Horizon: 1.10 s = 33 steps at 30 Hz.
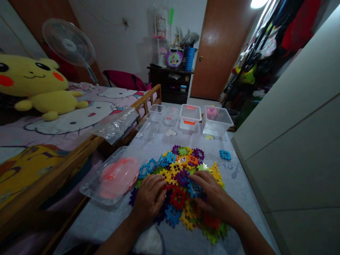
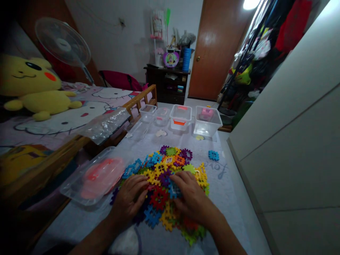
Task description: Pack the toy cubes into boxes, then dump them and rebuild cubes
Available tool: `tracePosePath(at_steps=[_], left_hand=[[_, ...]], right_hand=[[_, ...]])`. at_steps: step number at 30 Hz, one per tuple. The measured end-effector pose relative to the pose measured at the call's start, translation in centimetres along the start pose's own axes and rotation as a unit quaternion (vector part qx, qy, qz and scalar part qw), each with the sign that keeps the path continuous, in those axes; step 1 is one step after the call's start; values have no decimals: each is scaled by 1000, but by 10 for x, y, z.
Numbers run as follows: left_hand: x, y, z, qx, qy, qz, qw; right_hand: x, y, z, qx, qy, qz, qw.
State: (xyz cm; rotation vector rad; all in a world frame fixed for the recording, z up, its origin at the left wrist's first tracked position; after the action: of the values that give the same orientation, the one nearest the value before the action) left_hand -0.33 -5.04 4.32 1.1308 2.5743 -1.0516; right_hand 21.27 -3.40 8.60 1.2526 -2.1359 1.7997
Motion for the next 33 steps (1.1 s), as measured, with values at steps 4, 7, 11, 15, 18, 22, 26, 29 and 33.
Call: tracePosePath(at_steps=[4, 7, 11, 15, 18, 22, 26, 29, 33], left_hand=[[2, 1, 1, -6, 9, -4, 1000], [3, 1, 2, -13, 19, -7, 1000], [4, 1, 3, -7, 24, -13, 1000], [4, 1, 3, -9, 27, -19, 999], [4, 1, 3, -15, 30, -21, 999], [4, 0, 4, -14, 35, -27, 999], [4, 0, 2, -14, 38, -30, 999], [4, 1, 1, -16, 37, -29, 999], [4, 2, 3, -8, 34, -30, 999]], right_hand=[[-66, -41, -15, -100, 51, 44, 993], [-137, -68, -26, -133, 103, 109, 980], [-212, -83, -31, -122, 162, 147, 968], [-239, -79, -29, -105, 164, 140, 971], [-246, -71, -26, -90, 158, 128, 975], [-252, -64, -25, -84, 152, 119, 978], [-256, -63, -25, -79, 143, 115, 980], [-257, -64, -26, -76, 140, 118, 980], [-255, -64, -29, -60, 136, 123, 981]])
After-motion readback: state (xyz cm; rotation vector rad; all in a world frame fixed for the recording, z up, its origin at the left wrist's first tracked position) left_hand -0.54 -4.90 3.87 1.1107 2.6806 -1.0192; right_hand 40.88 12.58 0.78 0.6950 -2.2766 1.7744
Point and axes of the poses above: each hand's wrist, its own z-axis away from the middle knuckle, its own y-axis out of the palm, x = y × z, the point moved 6 cm from there along -z, towards the middle knuckle, and after that the axes turned 14 degrees about -x, right-handed, at the moved point
